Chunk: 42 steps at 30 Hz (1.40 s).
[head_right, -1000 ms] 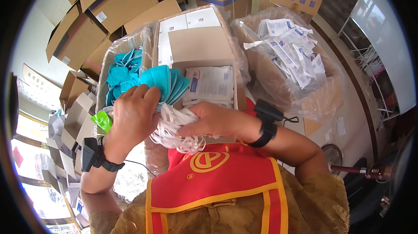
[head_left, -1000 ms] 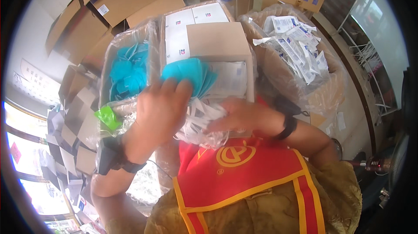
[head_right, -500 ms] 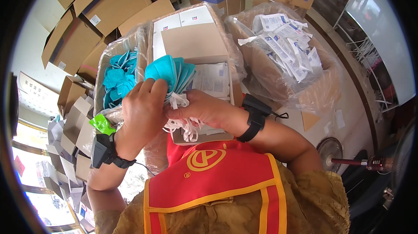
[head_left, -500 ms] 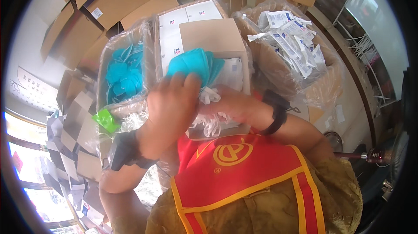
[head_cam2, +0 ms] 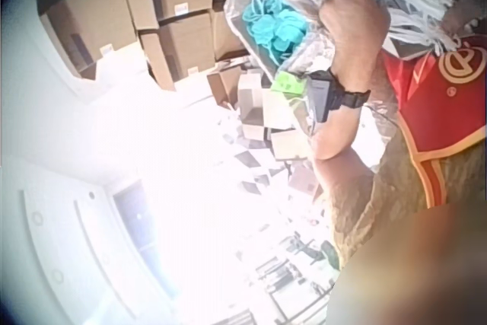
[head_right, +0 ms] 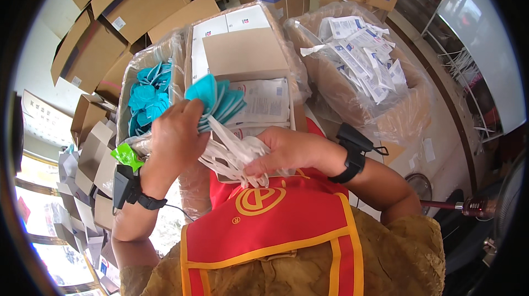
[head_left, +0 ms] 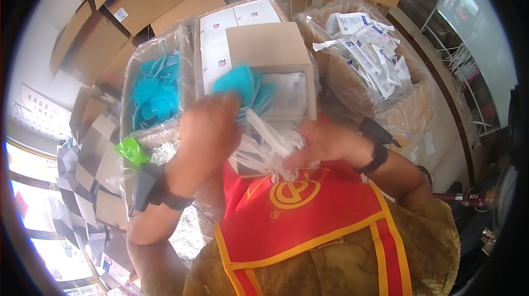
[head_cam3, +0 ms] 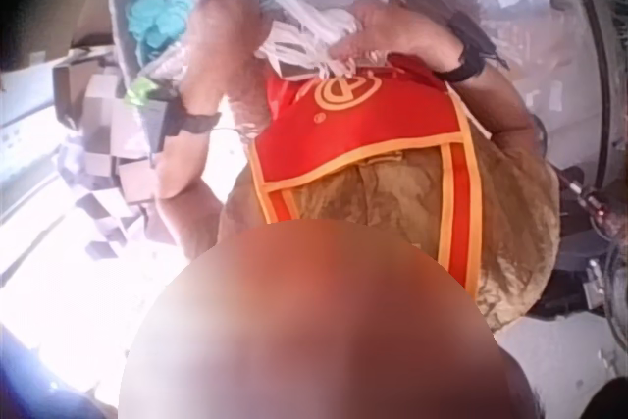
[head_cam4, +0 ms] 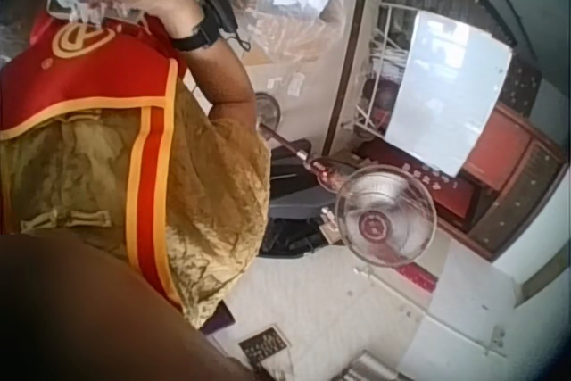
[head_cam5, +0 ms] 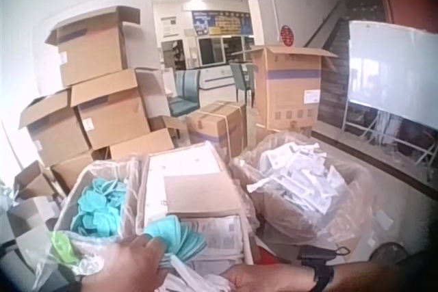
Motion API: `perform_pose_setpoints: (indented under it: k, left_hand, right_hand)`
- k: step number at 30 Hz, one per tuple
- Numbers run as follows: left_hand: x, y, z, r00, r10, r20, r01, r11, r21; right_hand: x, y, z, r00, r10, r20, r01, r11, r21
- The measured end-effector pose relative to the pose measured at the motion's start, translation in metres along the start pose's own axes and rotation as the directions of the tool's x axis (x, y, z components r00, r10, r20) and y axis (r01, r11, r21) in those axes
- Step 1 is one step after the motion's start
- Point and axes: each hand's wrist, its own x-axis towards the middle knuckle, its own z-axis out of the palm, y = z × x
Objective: The recorder is taking face masks from a large bin and placing them into smaller cardboard boxes.
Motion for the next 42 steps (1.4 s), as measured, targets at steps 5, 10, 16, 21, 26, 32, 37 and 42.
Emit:
perform_pose_setpoints:
  k: [5,10,16,21,26,32,37,42]
  left_hand:
    - [-0.008,0.018,0.013,0.96,0.006,0.279,0.051,0.979,-0.197]
    - [-0.029,0.022,0.031,0.978,0.166,0.126,0.027,0.498,-0.867]
    - [-0.062,0.028,-0.051,0.805,0.561,0.194,-0.424,0.772,-0.474]
    - [-0.074,0.025,-0.08,0.793,0.588,0.156,-0.464,0.75,-0.472]
    - [-0.08,0.022,-0.089,0.796,0.593,0.121,-0.49,0.749,-0.445]
    - [-0.091,0.002,-0.09,0.813,0.571,0.112,-0.464,0.753,-0.467]
    - [-0.155,-0.107,-0.072,0.826,-0.547,0.138,0.564,0.803,-0.191]
    - [-0.093,-0.054,0.002,0.908,-0.337,-0.248,0.261,0.92,-0.292]
  right_hand:
    - [-0.012,-0.025,0.01,0.661,-0.748,0.058,0.645,0.526,-0.555]
    - [0.008,-0.032,0.032,0.447,-0.753,0.482,0.89,0.32,-0.325]
    - [-0.058,-0.029,0.045,0.668,-0.548,0.503,0.654,0.755,-0.047]
    - [-0.097,-0.038,0.028,0.652,-0.461,0.602,0.674,0.716,-0.182]
    - [-0.121,-0.039,0.021,0.688,-0.429,0.586,0.612,0.776,-0.151]
    - [-0.125,-0.043,0.026,0.775,-0.47,0.423,0.589,0.78,-0.211]
    - [-0.184,-0.033,-0.026,0.708,-0.347,-0.615,0.465,0.885,0.036]
    - [-0.069,-0.029,-0.02,0.896,-0.203,-0.396,0.195,0.979,-0.06]
